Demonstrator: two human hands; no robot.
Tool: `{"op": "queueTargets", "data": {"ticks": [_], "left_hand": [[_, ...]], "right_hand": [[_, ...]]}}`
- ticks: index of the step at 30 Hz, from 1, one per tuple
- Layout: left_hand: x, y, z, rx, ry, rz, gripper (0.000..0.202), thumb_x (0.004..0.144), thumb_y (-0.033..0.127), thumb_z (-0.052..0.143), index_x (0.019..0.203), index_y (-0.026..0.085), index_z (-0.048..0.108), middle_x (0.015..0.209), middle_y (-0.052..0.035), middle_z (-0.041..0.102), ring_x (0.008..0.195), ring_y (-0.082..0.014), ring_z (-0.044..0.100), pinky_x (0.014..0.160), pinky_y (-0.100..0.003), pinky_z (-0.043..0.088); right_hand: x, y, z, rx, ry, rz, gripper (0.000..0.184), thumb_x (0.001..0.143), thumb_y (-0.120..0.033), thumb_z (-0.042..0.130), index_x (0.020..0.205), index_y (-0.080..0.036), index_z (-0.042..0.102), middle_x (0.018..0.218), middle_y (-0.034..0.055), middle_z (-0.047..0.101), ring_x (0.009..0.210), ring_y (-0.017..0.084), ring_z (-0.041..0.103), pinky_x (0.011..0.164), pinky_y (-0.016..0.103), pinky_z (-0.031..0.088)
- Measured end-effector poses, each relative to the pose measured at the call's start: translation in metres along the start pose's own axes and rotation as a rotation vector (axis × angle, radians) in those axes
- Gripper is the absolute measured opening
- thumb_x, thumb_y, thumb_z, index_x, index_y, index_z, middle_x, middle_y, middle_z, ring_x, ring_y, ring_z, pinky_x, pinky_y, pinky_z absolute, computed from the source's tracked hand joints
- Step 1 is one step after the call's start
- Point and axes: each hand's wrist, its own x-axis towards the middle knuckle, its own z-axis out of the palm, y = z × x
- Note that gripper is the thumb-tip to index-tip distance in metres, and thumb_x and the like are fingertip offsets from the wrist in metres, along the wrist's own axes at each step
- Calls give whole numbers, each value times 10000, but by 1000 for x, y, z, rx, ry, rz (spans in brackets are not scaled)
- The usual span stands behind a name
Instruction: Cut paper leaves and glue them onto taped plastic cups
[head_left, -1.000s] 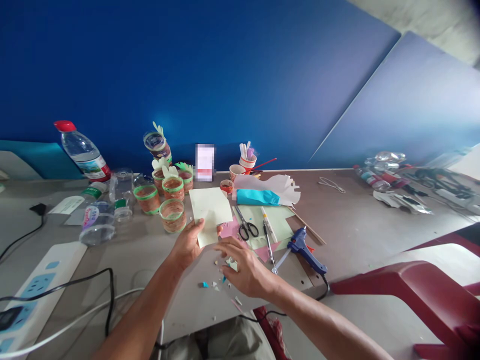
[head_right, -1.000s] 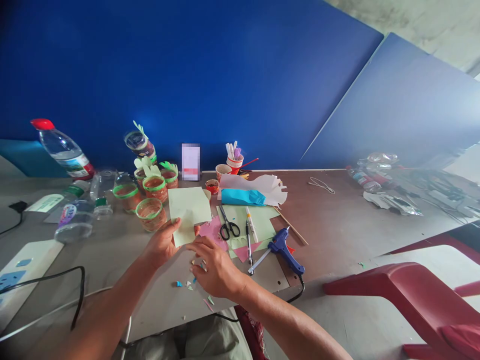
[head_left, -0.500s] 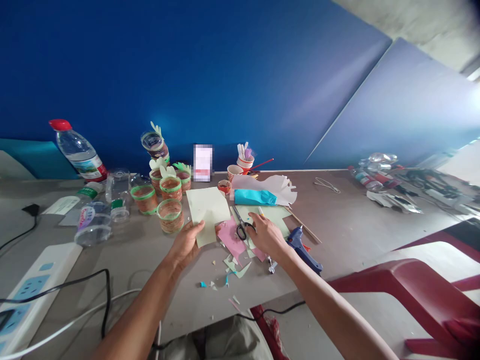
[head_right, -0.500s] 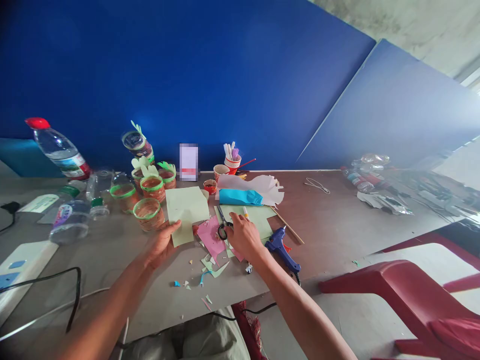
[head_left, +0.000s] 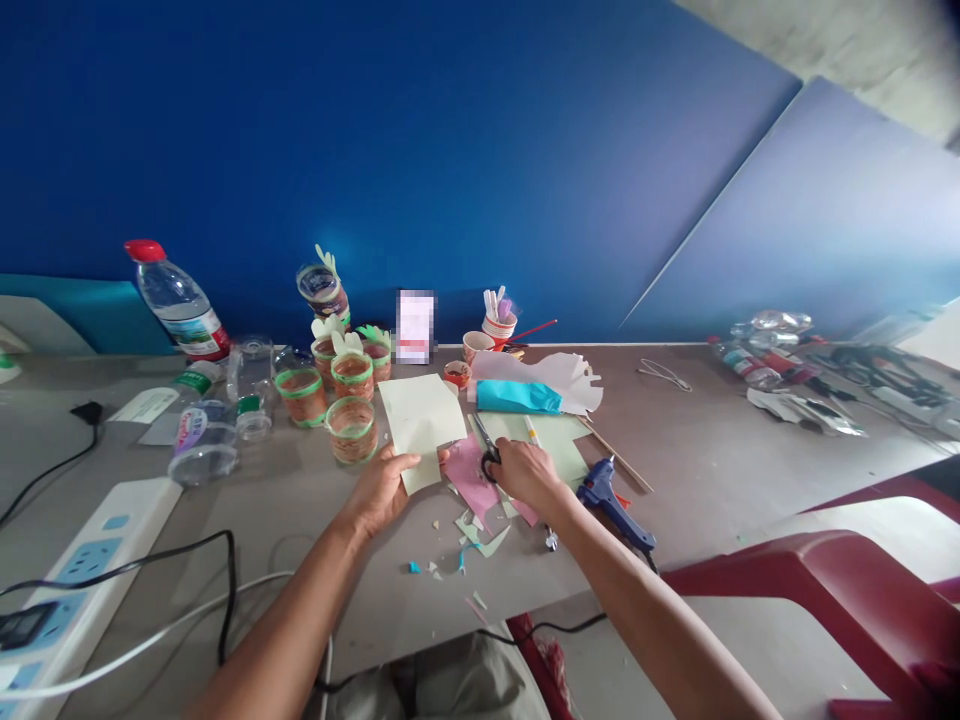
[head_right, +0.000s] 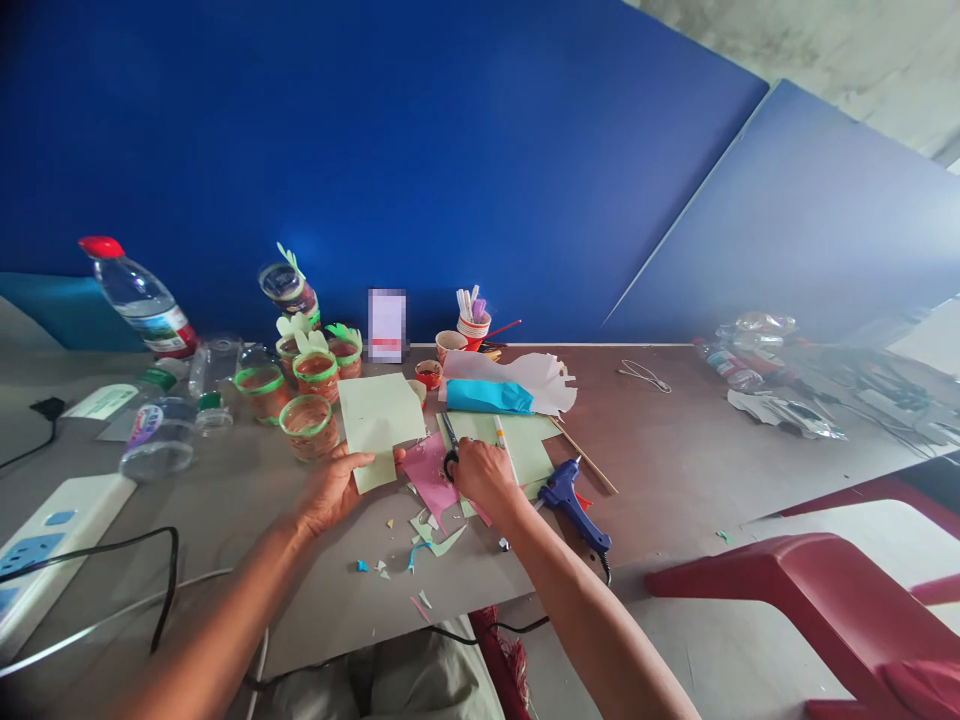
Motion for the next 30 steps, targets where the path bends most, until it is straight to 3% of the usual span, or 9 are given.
{"op": "queueTargets", "data": {"ticks": [3,5,9,12,15,20,25,27,30], "left_hand": [[-2,2,2,0,5,-5,533,717,80,609,1247,140,595,905,-105,766,891,-280,719,817,-401,565],[-4,4,4,5,8,-11,526,735,95,610,1258,142,583,918,-106,763,882,-280,720,802,-404,572],[-5,6,6,10,18,-16,480,762,118,615,1240,127,571,916,-113,754,863,-274,721,798,-426,581],[-4,4,6,17,3,20,452,759,124,641,1207,139,575,944,-111,744,880,-273,718,799,-439,585],[-3,3,5,50,-9,20,370,748,152,673,1111,139,603,950,-113,736,880,-283,717,778,-455,590],[-3,5,3,89,20,-12,254,749,174,675,990,117,617,848,-120,738,832,-284,723,745,-429,592],[-3,6,1,97,26,-33,248,780,197,656,1015,135,605,819,-112,741,826,-277,726,751,-415,586],[-3,6,1,88,49,-42,246,776,179,654,1011,132,600,812,-108,741,808,-271,727,752,-412,588],[-3,7,0,74,42,-26,261,771,142,653,1025,119,595,858,-112,746,787,-247,726,762,-401,594]], "right_hand": [[-10,7,4,115,22,36,291,890,-342,490,1065,-152,625,974,143,722,883,262,678,673,304,420],[-22,14,9,316,66,51,310,872,-345,510,1105,-174,622,884,94,719,832,236,662,680,304,422],[-54,24,26,1064,103,-21,386,827,-463,563,1080,-180,634,727,34,627,636,177,568,602,302,431],[-74,17,34,1676,21,-166,467,764,-576,624,1079,-231,642,812,53,618,652,165,555,579,295,439],[-82,1,34,1961,-90,-250,521,665,-556,739,1086,-264,648,895,64,634,727,171,583,596,283,449],[-73,-16,17,2085,-170,-274,553,575,-485,828,1044,-249,654,851,50,652,678,139,580,512,211,390],[-57,-19,2,2020,-160,-283,406,684,-384,767,1020,-213,615,829,45,669,447,43,351,397,182,206],[-45,-18,1,1986,-105,-273,430,704,-343,742,1083,-221,581,785,21,646,472,60,363,414,189,228],[-22,-13,0,1947,113,-218,509,690,-330,744,1149,-242,542,712,-29,572,540,84,411,441,189,247]]}}
